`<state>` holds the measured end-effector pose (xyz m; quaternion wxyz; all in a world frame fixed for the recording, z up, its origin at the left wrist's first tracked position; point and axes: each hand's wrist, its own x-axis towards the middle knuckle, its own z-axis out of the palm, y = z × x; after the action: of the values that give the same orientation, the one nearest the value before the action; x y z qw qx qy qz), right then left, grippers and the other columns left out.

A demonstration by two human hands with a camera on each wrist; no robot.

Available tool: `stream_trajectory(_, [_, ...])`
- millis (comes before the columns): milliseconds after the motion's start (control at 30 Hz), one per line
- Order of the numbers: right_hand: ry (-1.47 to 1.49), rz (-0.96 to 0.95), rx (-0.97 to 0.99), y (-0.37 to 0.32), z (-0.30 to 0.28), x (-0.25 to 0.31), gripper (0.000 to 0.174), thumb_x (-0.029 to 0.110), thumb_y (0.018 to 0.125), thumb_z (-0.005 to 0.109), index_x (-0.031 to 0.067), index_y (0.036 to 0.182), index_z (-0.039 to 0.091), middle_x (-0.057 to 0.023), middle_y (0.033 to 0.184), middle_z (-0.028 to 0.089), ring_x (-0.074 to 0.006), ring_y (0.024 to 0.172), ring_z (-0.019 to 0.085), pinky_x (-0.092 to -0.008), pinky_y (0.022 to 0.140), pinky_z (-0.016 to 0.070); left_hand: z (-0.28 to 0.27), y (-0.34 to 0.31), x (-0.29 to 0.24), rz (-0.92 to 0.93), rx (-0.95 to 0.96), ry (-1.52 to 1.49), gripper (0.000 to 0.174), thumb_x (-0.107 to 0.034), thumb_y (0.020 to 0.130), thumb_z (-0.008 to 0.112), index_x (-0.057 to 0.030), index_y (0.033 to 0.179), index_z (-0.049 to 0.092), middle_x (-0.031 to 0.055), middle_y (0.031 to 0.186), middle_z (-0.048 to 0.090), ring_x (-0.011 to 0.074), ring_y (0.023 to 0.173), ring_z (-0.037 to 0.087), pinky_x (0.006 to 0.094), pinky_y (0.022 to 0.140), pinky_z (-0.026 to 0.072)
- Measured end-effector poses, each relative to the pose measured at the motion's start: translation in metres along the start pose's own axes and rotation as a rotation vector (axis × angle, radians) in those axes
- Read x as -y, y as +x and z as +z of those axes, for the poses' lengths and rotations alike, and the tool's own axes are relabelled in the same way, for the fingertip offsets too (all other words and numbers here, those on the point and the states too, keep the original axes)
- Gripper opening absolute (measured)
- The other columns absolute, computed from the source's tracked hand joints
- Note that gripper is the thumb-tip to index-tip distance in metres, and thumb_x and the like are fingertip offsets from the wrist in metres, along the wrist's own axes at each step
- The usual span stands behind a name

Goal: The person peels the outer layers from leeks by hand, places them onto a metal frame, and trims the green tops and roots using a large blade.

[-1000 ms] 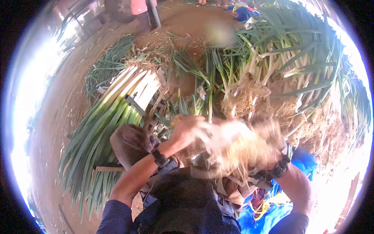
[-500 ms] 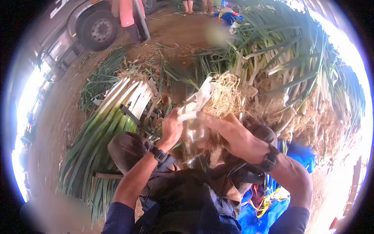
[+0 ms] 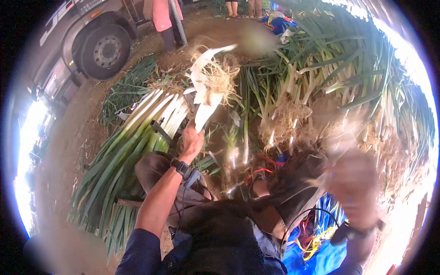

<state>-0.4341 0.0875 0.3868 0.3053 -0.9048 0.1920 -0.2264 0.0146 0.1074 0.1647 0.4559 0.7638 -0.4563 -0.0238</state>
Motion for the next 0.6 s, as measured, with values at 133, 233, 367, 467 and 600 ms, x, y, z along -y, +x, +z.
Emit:
stream_trajectory(133, [-0.606,0.088,0.153,0.073,0.083,0.027,0.065,0.034,0.089,0.072,0.0041,0.141,0.047,-0.0178,0.107,0.066,-0.0298,0.093,0.067,-0.0397,0.078,0.0536,0.004,-0.004,-0.048,-0.061,-0.04,0.097,0.023,-0.004,0.086,0.062,0.0017,0.109,0.061,0.026,0.096,0.067,0.047,0.093,0.064,0.0512,0.078,0.0503])
stream_trajectory(233, [-0.661,0.052,-0.316,0.117,0.105,0.013,0.069,0.041,0.09,0.071,0.0015,0.14,0.045,-0.014,0.085,0.071,-0.0228,0.057,0.066,-0.0393,0.05,0.0504,0.018,-0.016,-0.062,-0.066,0.026,0.178,0.025,-0.006,0.089,0.058,0.0029,0.113,0.057,0.0267,0.099,0.066,0.0475,0.091,0.064,0.0531,0.075,0.0505])
stream_trajectory(367, [-0.836,0.222,-0.369,0.167,0.107,0.003,0.058,0.039,0.095,0.062,-0.0011,0.134,0.045,-0.0088,0.07,0.069,-0.023,0.048,0.063,-0.0423,0.047,0.0495,0.034,-0.036,-0.062,0.167,-0.084,0.295,0.031,-0.002,0.085,0.058,0.0038,0.115,0.055,0.0254,0.094,0.064,0.0402,0.082,0.066,0.0493,0.066,0.0505])
stream_trajectory(467, [-0.932,0.147,-0.408,0.178,0.114,-0.041,0.044,0.025,0.091,0.063,-0.0006,0.124,0.05,-0.0079,0.068,0.067,-0.0228,0.049,0.063,-0.042,0.047,0.0495,0.046,-0.037,-0.05,0.341,-0.186,0.319,0.034,0.004,0.076,0.061,0.0048,0.109,0.054,0.0244,0.099,0.059,0.0384,0.079,0.066,0.0481,0.061,0.0503])
stream_trajectory(600, [-0.892,-0.174,-0.572,0.178,0.094,-0.05,0.03,0.005,0.08,0.062,0.0033,0.109,0.056,-0.0018,0.058,0.056,-0.02,0.045,0.057,-0.0365,0.043,0.0465,0.043,-0.031,-0.066,0.143,-0.015,0.212,0.027,0.005,0.077,0.059,0.0027,0.103,0.053,0.0226,0.092,0.061,0.0399,0.08,0.066,0.0501,0.065,0.0525])
